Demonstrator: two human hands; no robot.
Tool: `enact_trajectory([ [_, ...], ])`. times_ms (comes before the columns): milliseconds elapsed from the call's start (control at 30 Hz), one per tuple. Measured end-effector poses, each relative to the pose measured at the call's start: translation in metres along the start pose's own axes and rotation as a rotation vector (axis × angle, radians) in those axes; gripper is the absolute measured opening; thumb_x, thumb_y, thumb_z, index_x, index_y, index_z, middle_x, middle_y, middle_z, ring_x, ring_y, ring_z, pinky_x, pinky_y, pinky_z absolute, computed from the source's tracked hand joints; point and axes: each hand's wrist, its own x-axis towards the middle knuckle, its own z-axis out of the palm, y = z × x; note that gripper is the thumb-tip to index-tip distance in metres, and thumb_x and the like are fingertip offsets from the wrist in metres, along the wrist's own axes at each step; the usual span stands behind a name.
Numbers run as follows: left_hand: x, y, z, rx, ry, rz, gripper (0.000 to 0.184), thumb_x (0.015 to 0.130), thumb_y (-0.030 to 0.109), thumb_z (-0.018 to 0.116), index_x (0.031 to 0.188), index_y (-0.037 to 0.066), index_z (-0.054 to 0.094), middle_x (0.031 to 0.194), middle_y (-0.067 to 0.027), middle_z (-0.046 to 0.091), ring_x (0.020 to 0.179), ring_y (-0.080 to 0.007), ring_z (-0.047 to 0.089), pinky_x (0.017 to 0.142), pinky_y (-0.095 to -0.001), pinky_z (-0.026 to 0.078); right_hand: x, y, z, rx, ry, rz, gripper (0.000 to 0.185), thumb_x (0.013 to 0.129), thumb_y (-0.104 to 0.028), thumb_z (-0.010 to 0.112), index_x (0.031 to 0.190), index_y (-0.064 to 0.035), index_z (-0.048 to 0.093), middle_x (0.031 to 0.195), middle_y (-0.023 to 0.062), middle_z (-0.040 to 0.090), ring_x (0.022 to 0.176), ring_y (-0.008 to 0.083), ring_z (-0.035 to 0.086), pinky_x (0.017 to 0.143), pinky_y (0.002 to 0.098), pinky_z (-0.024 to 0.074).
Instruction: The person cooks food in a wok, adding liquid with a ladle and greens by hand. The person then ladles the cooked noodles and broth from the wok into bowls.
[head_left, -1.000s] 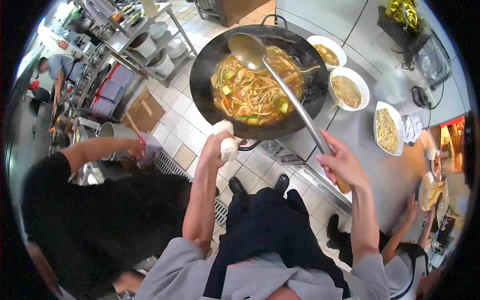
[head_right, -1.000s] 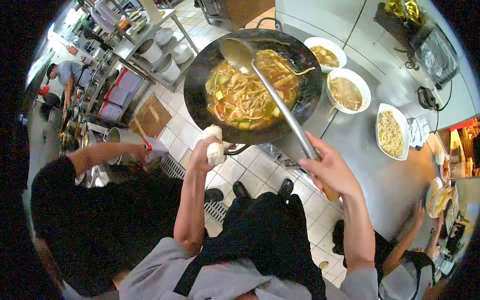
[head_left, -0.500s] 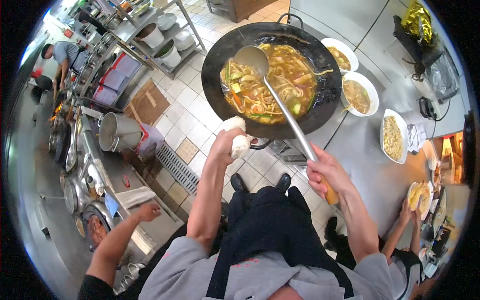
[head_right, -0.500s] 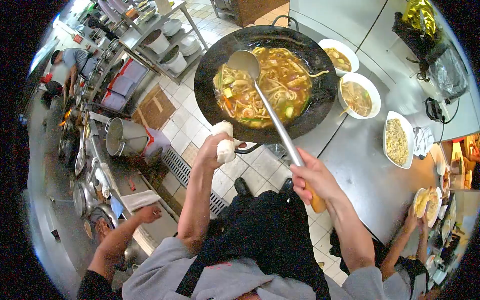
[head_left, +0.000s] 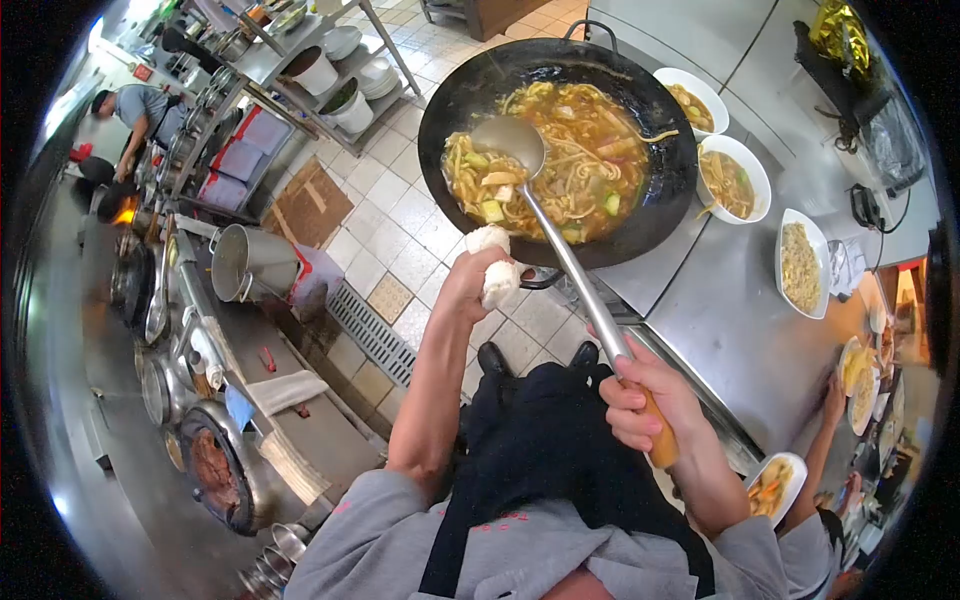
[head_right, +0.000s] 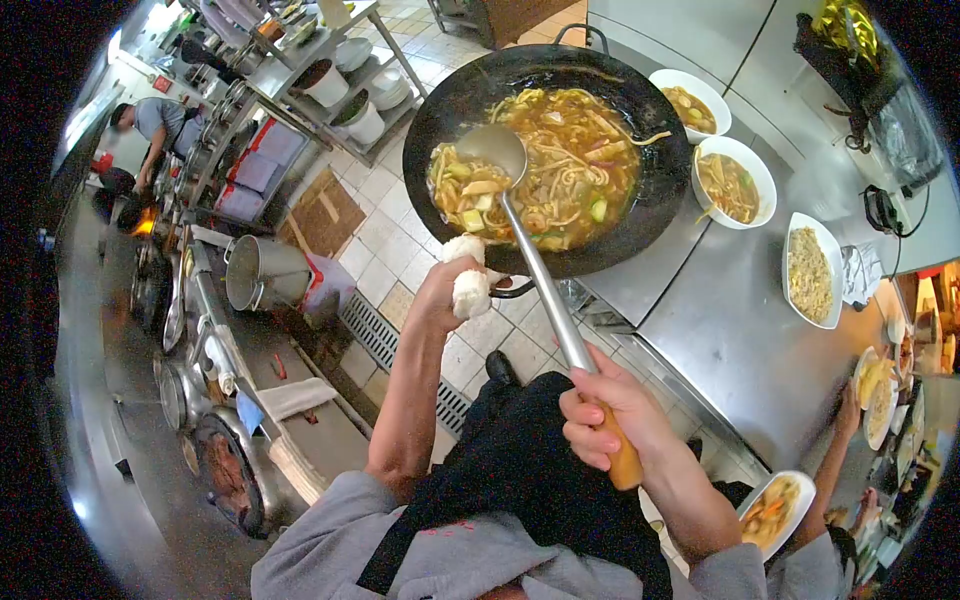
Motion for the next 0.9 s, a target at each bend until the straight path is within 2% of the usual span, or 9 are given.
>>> enact_trajectory([
  [133, -0.003, 0.001, 0.002, -0.012, -0.005, -0.019, 0.028, 0.074, 0.006, 0.06, 0.097, -0.009, 0.055, 0.083, -0.0159, 0.062, 0.07, -0.0292, 0.068, 0.058, -0.0376, 0.054, 0.005, -0.005, -0.003, 0.305, -0.058, 0.03, 0.039, 0.102, -0.02, 0.04, 0.141, -0.019, 0.039, 0.062, -0.0021, 0.037, 0.037, 0.0065, 0.035, 0.03, 0.0251, 0.0359],
  [333, -0.004, 0.005, 0.006, -0.022, -0.029, -0.015, 0.03, 0.073, 0.004, 0.059, 0.099, -0.01, 0.054, 0.085, -0.0187, 0.063, 0.071, -0.0316, 0.068, 0.059, -0.0384, 0.055, -0.001, -0.006, -0.005, 0.429, -0.206, 0.019, 0.042, 0.102, -0.02, 0.039, 0.144, -0.0159, 0.035, 0.062, -0.0029, 0.037, 0.037, 0.0048, 0.037, 0.03, 0.0252, 0.0374],
  [433, -0.002, 0.002, 0.004, -0.06, -0.033, -0.01, 0.033, 0.073, 0.004, 0.059, 0.102, -0.01, 0.052, 0.086, -0.0193, 0.063, 0.071, -0.0324, 0.068, 0.06, -0.0388, 0.056, -0.012, -0.005, -0.004, 0.483, -0.262, -0.005, 0.052, 0.103, -0.023, 0.031, 0.151, -0.0146, 0.016, 0.065, -0.0018, 0.038, 0.039, 0.0075, 0.041, 0.034, 0.0283, 0.039],
  [633, -0.003, 0.0, 0.008, -0.103, -0.026, -0.014, 0.034, 0.076, 0.003, 0.056, 0.107, -0.009, 0.049, 0.089, -0.0166, 0.062, 0.073, -0.0302, 0.067, 0.065, -0.0394, 0.057, -0.043, -0.014, 0.022, 0.503, -0.313, -0.102, 0.056, 0.102, -0.022, 0.03, 0.152, -0.0147, 0.008, 0.066, -0.0012, 0.041, 0.04, 0.0068, 0.043, 0.034, 0.0262, 0.0386],
  [767, 0.0, -0.004, 0.006, -0.122, -0.067, 0.022, 0.03, 0.077, 0.002, 0.055, 0.106, -0.007, 0.051, 0.091, -0.0151, 0.062, 0.074, -0.0278, 0.066, 0.068, -0.0392, 0.058, -0.064, -0.024, 0.038, 0.496, -0.463, -0.151, 0.059, 0.103, -0.025, 0.029, 0.152, -0.0161, -0.002, 0.071, 0.0014, 0.045, 0.043, 0.0063, 0.048, 0.035, 0.0254, 0.043],
  [800, 0.001, -0.005, 0.004, -0.119, -0.073, 0.009, 0.029, 0.077, 0.002, 0.055, 0.105, -0.007, 0.052, 0.091, -0.015, 0.062, 0.074, -0.0278, 0.066, 0.068, -0.0389, 0.058, -0.069, -0.026, 0.041, 0.484, -0.51, -0.182, 0.062, 0.103, -0.026, 0.029, 0.151, -0.0179, -0.009, 0.074, 0.003, 0.046, 0.045, 0.0067, 0.05, 0.035, 0.0256, 0.0452],
  [900, 0.005, -0.006, -0.002, -0.108, -0.087, -0.017, 0.027, 0.077, 0.002, 0.056, 0.103, -0.005, 0.055, 0.091, -0.0146, 0.063, 0.075, -0.0277, 0.066, 0.067, -0.0378, 0.057, -0.088, -0.033, 0.063, 0.435, -0.481, -0.24, 0.061, 0.103, -0.023, 0.031, 0.152, -0.0174, -0.005, 0.071, 0.003, 0.045, 0.043, 0.0072, 0.048, 0.035, 0.0255, 0.0431],
])
